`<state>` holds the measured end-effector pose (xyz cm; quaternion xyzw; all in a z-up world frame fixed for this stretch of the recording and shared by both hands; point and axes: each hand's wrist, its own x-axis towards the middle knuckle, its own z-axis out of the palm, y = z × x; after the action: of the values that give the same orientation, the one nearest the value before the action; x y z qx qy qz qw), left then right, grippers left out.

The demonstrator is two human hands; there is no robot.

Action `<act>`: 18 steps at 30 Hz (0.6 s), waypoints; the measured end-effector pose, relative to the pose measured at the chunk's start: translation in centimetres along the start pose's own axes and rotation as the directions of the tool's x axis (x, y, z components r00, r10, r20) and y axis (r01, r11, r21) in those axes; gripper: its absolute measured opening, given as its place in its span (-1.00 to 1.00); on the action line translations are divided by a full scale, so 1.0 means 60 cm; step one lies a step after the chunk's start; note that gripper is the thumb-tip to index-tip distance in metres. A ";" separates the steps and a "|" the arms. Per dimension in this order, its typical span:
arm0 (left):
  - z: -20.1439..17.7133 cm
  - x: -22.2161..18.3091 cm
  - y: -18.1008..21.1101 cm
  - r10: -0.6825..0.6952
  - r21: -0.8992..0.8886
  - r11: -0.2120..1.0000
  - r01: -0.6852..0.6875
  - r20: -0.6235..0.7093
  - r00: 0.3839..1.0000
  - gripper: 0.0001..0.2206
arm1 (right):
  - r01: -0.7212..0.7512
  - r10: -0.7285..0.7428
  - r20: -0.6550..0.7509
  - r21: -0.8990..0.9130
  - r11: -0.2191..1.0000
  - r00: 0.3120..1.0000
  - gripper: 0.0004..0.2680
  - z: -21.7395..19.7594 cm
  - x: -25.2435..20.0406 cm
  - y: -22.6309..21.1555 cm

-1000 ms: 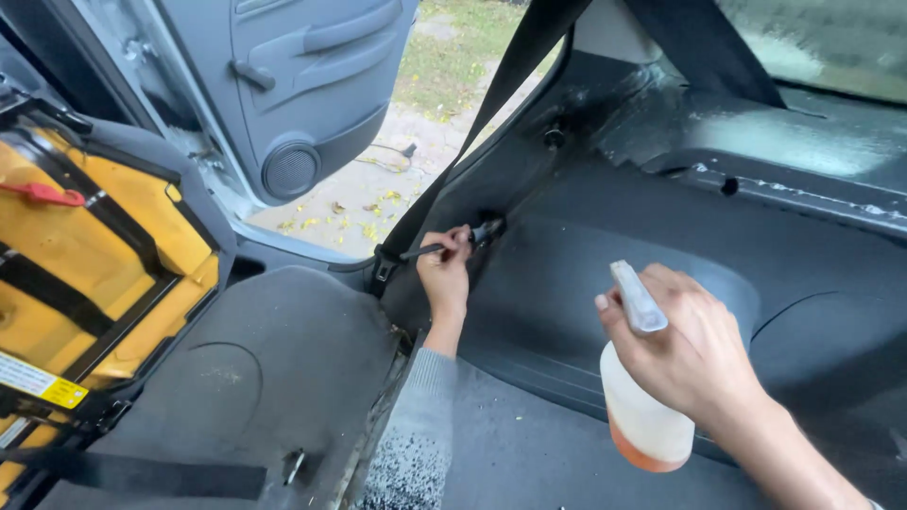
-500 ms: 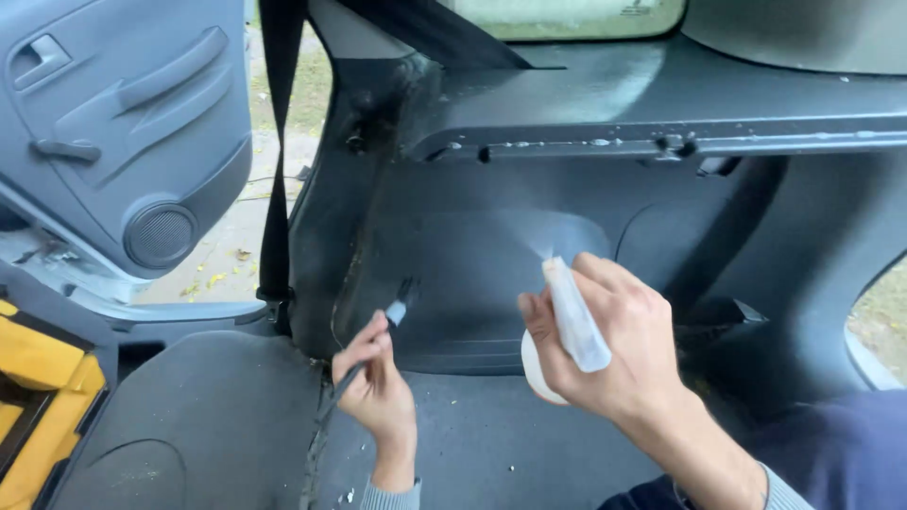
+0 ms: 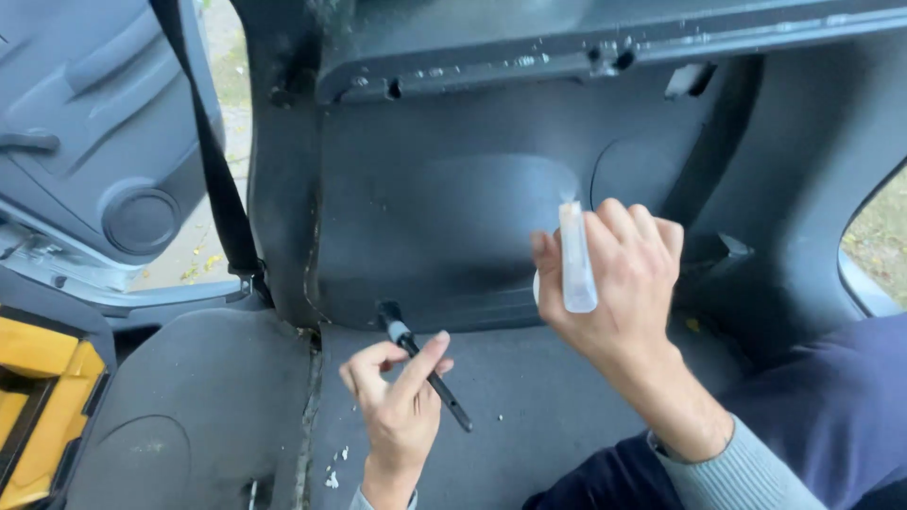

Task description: Cleaning the interior side panels and window area of a car using a spray bottle and a brush.

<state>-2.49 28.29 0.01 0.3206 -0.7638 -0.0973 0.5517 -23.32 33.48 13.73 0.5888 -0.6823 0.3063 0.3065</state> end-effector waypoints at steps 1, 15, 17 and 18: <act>-0.001 -0.007 -0.001 -0.016 0.003 1.000 0.016 0.019 1.000 -0.70 | -0.010 0.010 0.022 0.005 1.000 1.000 -0.82 -0.001 -0.011 0.014; 0.019 0.116 0.005 0.026 -0.355 0.926 -0.129 -0.280 0.960 -0.82 | 0.169 -0.197 0.072 0.289 0.942 0.978 -0.87 0.060 0.016 -0.042; 0.054 0.129 -0.039 -0.136 -0.549 0.834 -0.054 -0.299 0.945 -0.81 | 0.243 -0.252 -0.010 0.304 0.921 0.968 -0.83 0.069 0.024 -0.051; 0.070 0.134 -0.062 -0.290 -0.722 0.692 -0.003 -0.282 0.914 -0.78 | 0.317 -0.302 -0.099 0.308 0.897 0.948 -0.80 0.075 0.027 -0.056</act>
<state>-6.37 19.74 2.85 0.1557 -0.5189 -0.3639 0.7577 -20.41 28.59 12.39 0.7240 -0.5137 0.3743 0.2682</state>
